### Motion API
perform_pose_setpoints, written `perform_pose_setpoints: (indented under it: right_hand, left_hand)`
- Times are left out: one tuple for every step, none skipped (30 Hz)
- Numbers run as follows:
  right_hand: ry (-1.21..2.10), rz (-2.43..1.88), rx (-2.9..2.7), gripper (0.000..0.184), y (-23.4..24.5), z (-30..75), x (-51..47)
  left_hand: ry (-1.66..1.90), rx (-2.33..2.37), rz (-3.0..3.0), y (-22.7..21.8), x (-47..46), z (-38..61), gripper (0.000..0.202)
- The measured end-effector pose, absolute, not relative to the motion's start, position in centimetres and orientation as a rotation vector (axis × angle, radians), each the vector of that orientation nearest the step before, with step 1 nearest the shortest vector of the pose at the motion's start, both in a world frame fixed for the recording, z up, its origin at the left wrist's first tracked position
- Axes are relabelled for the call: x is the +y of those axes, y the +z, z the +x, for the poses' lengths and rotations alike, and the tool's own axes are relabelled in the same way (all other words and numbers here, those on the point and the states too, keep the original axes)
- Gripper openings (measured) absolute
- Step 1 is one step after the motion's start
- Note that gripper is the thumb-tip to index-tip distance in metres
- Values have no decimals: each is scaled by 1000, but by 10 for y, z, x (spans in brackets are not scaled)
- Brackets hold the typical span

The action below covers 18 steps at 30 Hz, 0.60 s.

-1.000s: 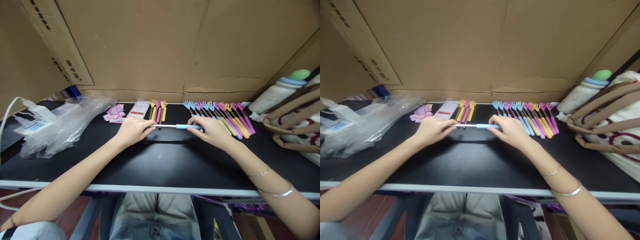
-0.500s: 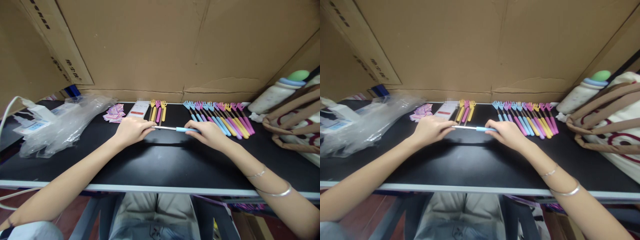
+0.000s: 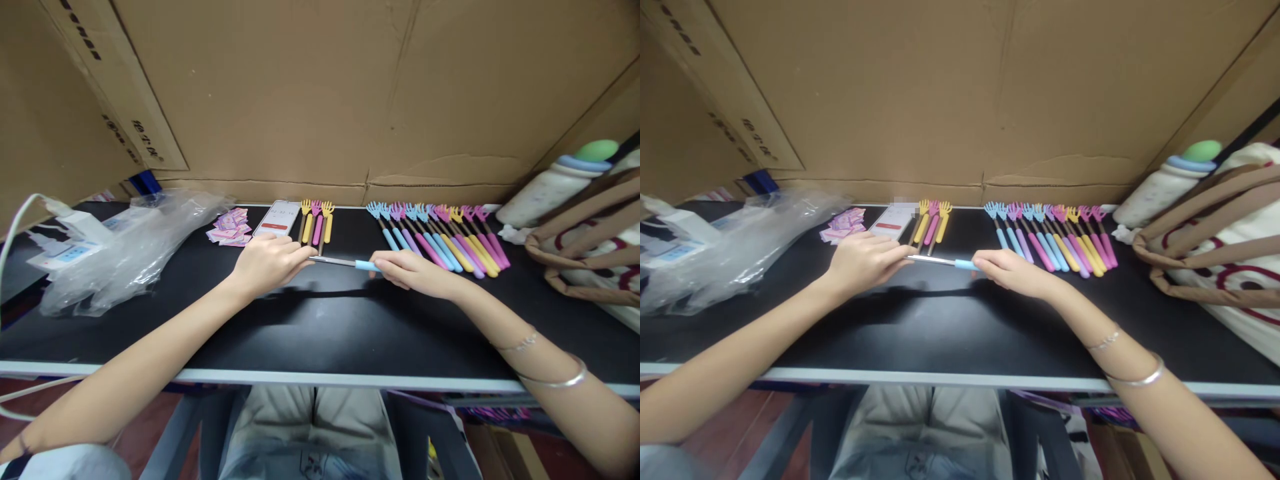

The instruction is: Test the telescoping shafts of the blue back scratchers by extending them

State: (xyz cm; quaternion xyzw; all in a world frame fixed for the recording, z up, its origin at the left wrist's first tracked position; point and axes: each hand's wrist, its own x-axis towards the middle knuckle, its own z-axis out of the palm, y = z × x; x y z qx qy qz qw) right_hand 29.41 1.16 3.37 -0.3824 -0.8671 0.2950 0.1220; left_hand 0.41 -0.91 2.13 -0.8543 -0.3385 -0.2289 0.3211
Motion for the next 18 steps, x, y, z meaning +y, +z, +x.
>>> perform_pose_setpoints:
  right_hand:
    - [726, -1136, -2544, 40, 35, 294, 12]
    - [571, -1170, -2550, 38, 36, 294, 11]
    - [413, -1215, -2549, 35, 37, 294, 11]
    - [265, -1258, -2541, 33, 39, 293, 11]
    - [136, -1293, -2529, 31, 40, 293, 10]
    - [33, -1312, -2517, 29, 40, 293, 10]
    - [-49, -1313, -2504, 28, 41, 294, 9]
    - [-111, -1297, -2495, 28, 41, 294, 9]
    - [-162, -1276, -2488, 27, 41, 294, 9]
    - [-205, -1258, -2483, 27, 40, 294, 9]
    - [-238, -1243, -2483, 27, 39, 294, 9]
    - [-265, -1232, -2487, 27, 38, 294, 9]
    - [-286, -1225, -2491, 27, 37, 294, 9]
    - [-298, -1216, -2498, 27, 37, 294, 9]
    - [-300, -1209, -2507, 27, 36, 294, 8]
    - [-292, -1204, -2517, 27, 36, 293, 8]
    - [-273, -1201, -2529, 26, 35, 293, 8]
    - [-249, -1199, -2540, 26, 35, 293, 8]
  left_hand:
    - [-596, -911, -2251, 20, -9, 5, 25]
    - [-590, -941, -2264, 19, -9, 5, 25]
    - [-585, -977, -2281, 18, -9, 6, 26]
    - [-579, -1022, -2296, 17, -8, 6, 26]
    - [-573, -1072, -2307, 17, -8, 7, 27]
    - [-564, -1124, -2315, 16, -8, 7, 28]
    - [-554, -1172, -2319, 16, -8, 7, 29]
    - [-543, -1212, -2321, 16, -8, 7, 29]
    - [-531, -1244, -2325, 16, -8, 7, 30]
    - [-518, -1270, -2331, 16, -8, 7, 29]
    - [-505, -1288, -2339, 16, -7, 6, 29]
    - [-495, -1302, -2343, 16, -7, 6, 29]
    - [-487, -1310, -2345, 16, -7, 6, 29]
    - [-482, -1310, -2346, 16, -6, 5, 29]
    - [-480, -1304, -2345, 16, -6, 5, 29]
    - [-483, -1294, -2341, 15, -5, 4, 29]
    - [-490, -1279, -2338, 15, -4, 4, 29]
    - [-503, -1263, -2335, 15, -3, 3, 28]
